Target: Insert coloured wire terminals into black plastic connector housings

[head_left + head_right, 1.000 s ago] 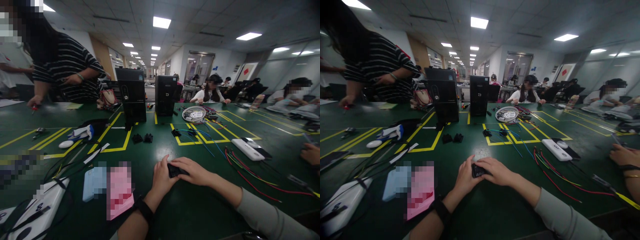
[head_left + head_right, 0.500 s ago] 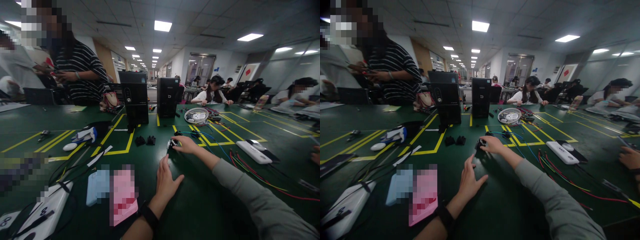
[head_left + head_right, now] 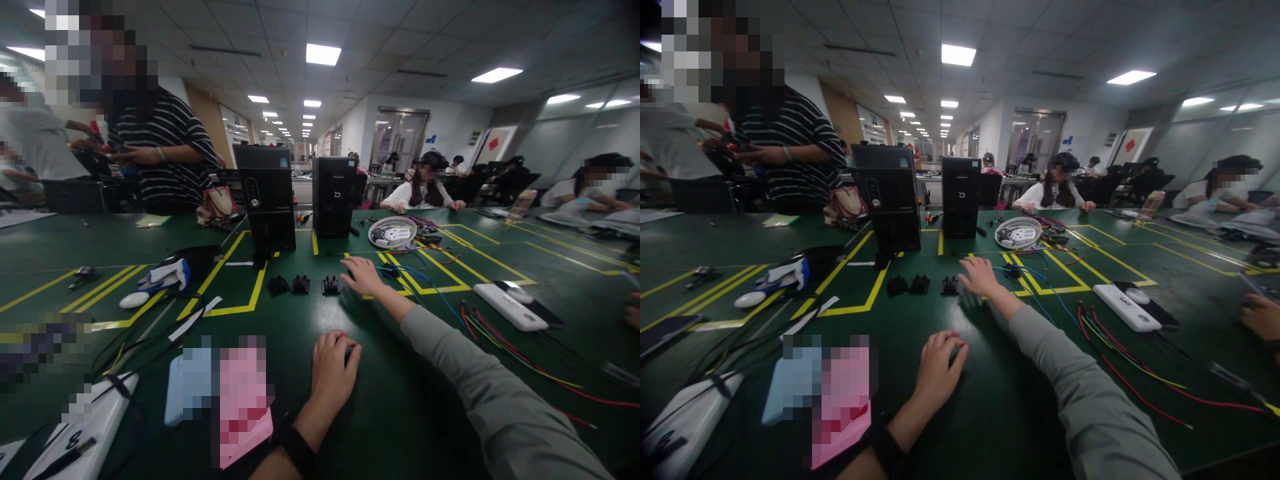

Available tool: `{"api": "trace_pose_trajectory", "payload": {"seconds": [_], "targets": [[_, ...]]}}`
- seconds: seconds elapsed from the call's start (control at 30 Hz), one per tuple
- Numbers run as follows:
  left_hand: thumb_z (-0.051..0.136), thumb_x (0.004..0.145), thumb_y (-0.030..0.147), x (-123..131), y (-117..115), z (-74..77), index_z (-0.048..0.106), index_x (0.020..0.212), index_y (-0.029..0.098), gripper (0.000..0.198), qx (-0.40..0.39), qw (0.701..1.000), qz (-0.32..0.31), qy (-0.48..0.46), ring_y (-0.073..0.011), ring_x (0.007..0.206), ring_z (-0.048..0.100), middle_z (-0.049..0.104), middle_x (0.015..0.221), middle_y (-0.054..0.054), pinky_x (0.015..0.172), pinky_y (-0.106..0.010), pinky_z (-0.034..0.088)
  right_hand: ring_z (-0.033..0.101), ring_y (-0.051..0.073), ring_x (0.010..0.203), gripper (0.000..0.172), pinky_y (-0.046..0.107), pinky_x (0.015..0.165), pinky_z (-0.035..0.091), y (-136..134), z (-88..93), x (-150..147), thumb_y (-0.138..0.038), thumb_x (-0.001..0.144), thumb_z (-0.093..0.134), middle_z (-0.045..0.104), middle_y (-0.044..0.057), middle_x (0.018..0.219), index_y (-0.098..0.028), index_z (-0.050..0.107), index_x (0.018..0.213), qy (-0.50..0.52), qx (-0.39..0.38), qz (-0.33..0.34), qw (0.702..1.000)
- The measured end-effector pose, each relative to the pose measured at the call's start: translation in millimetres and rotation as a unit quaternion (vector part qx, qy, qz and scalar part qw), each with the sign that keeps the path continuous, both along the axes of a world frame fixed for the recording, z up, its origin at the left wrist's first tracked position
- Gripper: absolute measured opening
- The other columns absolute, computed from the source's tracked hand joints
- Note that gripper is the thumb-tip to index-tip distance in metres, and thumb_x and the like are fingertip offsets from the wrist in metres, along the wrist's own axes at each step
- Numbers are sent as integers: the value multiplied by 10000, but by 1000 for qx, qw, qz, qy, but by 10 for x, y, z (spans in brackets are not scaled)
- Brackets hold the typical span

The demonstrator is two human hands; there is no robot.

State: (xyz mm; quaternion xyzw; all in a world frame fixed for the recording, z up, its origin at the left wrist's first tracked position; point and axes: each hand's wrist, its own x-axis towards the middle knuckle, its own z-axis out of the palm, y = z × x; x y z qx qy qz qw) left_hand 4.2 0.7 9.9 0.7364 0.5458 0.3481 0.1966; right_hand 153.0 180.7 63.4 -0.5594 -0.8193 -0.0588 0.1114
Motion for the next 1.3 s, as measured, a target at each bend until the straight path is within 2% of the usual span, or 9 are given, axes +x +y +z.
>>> {"api": "trace_pose_trajectory", "payload": {"seconds": [0.1,0.2,0.33,0.53,0.73,0.9,1.0,1.2,1.3], "targets": [[472,878,326,-6,2,3,641,914,241,193,-2,1000,-4,-2,-215,1035,484,599,1042,-34,899,-385,366,279,303,1306,481,499,1035,203,45,183,364,-340,923,370,373,183,1399,-140,374,1361,6,17,-140,990],[440,896,330,-9,1,18,647,879,234,229,-3,1000,-13,-2,-207,997,493,629,980,-24,877,-374,366,371,386,1231,475,620,948,239,110,296,806,-362,901,414,437,259,1316,-80,461,1280,2,-25,-271,962],[401,913,302,-12,-6,37,660,837,236,279,-6,1000,-20,4,-206,980,494,646,952,-18,863,-376,359,551,315,1043,436,553,868,395,80,276,1246,-449,840,549,596,176,1119,-108,582,1111,4,-127,-334,934],[418,905,298,-14,1,28,663,784,235,281,0,1000,-27,4,-201,963,504,649,912,-10,871,-377,352,591,178,931,272,382,815,492,-69,259,1446,-344,905,517,597,67,1080,-145,576,1081,58,-123,-291,947],[458,885,286,-9,14,6,642,800,219,214,9,1000,-21,0,-197,934,527,642,913,-13,853,-366,365,608,221,952,329,316,784,472,-287,636,1468,-310,903,475,644,101,1072,-143,575,1168,119,-7,-269,956],[520,843,278,-11,17,-32,592,981,231,163,20,999,-16,-19,-209,977,535,618,997,-21,873,-385,374,564,270,1038,372,343,836,439,-831,839,1311,-309,859,502,613,121,1153,-160,580,1191,136,64,-216,965],[587,796,300,-12,20,-77,496,1149,214,375,28,999,-8,-32,-223,1036,523,579,1098,-50,892,-395,383,576,244,994,382,342,851,439,-1253,751,1119,-329,845,526,617,118,1128,-156,586,1180,158,50,-131,977],[715,660,415,-14,29,-123,308,1323,146,823,39,999,21,-28,-287,1171,436,458,1270,-143,954,-435,369,578,211,925,414,343,822,450,-1923,376,663,-350,856,517,605,105,1047,-169,551,1227,203,-135,52,969],[712,667,401,-20,29,-118,344,1304,157,776,46,999,21,-15,-289,1173,433,481,1259,-132,968,-444,351,574,189,864,378,312,779,451,-2107,261,514,-328,874,494,596,83,977,-184,554,1219,223,-170,83,956]]}}
